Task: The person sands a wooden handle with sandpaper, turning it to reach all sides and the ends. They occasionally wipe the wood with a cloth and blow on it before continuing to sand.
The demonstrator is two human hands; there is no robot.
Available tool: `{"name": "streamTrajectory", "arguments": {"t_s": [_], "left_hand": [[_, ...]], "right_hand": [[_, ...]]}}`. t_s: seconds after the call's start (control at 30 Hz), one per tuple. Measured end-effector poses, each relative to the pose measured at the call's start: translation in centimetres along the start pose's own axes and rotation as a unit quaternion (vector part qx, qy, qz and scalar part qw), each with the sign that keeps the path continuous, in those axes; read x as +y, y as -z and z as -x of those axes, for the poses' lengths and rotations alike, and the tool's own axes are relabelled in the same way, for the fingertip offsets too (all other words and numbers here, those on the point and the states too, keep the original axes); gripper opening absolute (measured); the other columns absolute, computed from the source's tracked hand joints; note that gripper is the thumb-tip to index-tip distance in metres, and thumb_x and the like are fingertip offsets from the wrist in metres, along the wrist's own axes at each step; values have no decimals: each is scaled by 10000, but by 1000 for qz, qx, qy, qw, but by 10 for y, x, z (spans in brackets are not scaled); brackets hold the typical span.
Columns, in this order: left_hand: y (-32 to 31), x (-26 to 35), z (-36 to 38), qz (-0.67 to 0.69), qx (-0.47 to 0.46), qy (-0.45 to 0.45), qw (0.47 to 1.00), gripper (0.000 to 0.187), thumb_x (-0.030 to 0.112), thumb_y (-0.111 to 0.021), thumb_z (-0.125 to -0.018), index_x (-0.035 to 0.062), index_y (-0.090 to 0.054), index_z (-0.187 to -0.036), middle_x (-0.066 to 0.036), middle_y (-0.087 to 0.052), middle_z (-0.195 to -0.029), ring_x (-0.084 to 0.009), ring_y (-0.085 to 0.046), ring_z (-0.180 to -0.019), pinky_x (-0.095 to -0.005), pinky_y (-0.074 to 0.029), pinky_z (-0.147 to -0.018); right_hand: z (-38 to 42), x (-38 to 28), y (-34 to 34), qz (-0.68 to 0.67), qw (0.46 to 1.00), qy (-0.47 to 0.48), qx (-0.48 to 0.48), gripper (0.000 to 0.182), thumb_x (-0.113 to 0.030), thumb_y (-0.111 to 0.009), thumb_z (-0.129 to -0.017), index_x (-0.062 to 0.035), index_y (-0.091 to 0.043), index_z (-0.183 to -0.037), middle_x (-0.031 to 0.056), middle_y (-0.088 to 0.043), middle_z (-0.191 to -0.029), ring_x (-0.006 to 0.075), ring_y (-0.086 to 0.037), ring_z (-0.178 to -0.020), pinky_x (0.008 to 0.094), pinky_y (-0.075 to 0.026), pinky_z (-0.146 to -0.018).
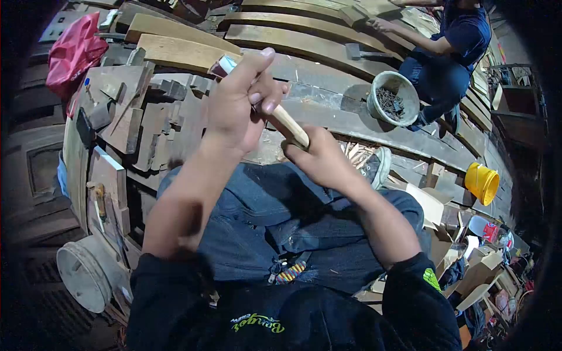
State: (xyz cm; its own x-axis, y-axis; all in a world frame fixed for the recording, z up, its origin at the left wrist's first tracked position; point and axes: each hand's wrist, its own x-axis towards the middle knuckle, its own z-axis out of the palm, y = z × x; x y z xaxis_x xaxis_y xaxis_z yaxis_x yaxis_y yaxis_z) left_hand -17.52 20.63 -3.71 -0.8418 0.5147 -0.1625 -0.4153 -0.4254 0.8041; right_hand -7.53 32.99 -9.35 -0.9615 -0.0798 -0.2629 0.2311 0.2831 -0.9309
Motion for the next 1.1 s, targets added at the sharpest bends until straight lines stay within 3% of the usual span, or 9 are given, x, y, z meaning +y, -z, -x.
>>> {"name": "streamTrajectory", "arguments": {"t_s": [0.2, 0.33, 0.4, 0.5, 0.6, 0.7, 0.87, 0.93, 1.1], "left_hand": [[8, 2, 2, -20, 55, 40, 997, 337, 208, -529, -951, 178, -401, -641, 79, -312, -466, -72, -334, -419, -318, -426, -795], [5, 18, -2, 45, -404, 7, 914, 279, 272, -534, -943, 181, -427, -702, 88, -387, -483, -74, -423, -440, -313, -356, -877], [8, 15, 4, 82, -310, 19, 947, 275, 270, -526, -952, 176, -434, -710, 87, -375, -480, -72, -410, -433, -319, -370, -865], [8, 9, 1, 42, -54, -3, 998, 331, 227, -552, -939, 168, -430, -637, 70, -312, -465, -76, -357, -425, -323, -439, -804], [5, 2, -4, -11, 81, 3, 997, 345, 222, -562, -938, 165, -424, -626, 63, -302, -463, -81, -350, -427, -321, -461, -776], [8, 2, -5, -13, 95, 24, 995, 361, 216, -523, -967, 171, -413, -627, 66, -301, -459, -71, -332, -424, -310, -452, -769], [5, 16, 1, 55, -309, -23, 949, 288, 221, -484, -969, 177, -421, -692, 78, -335, -472, -56, -366, -431, -309, -382, -860], [5, 16, 1, 70, -342, -16, 937, 308, 239, -485, -969, 183, -411, -675, 84, -336, -465, -47, -373, -426, -297, -371, -861], [10, 8, -5, 18, 70, 1, 997, 385, 269, -553, -951, 173, -405, -609, 58, -310, -474, -98, -366, -445, -322, -452, -794]], "right_hand": [[2, -1, 16, -149, 965, -53, -210, 186, -147, -604, -840, 25, -543, -878, 79, -529, -584, 188, -506, -490, 324, -427, -480], [9, 11, 18, -559, 629, -138, -522, 214, -160, -634, -847, -76, -452, -770, -47, -312, -508, 38, -303, -378, 215, -231, -333], [8, 9, 15, -561, 626, -141, -524, 193, -171, -622, -857, -74, -471, -788, -36, -364, -509, 47, -328, -370, 216, -251, -334], [-1, 4, 15, -145, 971, -37, -186, 233, -209, -626, -838, 14, -574, -878, 54, -558, -612, 171, -538, -509, 309, -431, -472], [2, 2, -10, 70, 994, 44, 75, 249, -173, -604, -813, 50, -595, -925, 119, -580, -652, 186, -589, -626, 346, -482, -615], [0, 11, -8, -77, 994, 50, -62, 199, -156, -594, -815, 35, -563, -863, 89, -543, -617, 209, -559, -582, 363, -468, -587], [5, 13, 25, -561, 624, -183, -513, 214, -150, -604, -867, -94, -411, -792, -57, -296, -512, 30, -267, -367, 207, -208, -328], [8, 13, 14, -579, 607, -161, -520, 209, -147, -591, -873, -105, -400, -798, -58, -301, -513, 31, -273, -367, 207, -201, -327], [-3, 13, 4, -125, 977, -9, -174, 205, -170, -621, -843, 2, -522, -896, 49, -516, -574, 187, -512, -471, 319, -421, -450]]}}
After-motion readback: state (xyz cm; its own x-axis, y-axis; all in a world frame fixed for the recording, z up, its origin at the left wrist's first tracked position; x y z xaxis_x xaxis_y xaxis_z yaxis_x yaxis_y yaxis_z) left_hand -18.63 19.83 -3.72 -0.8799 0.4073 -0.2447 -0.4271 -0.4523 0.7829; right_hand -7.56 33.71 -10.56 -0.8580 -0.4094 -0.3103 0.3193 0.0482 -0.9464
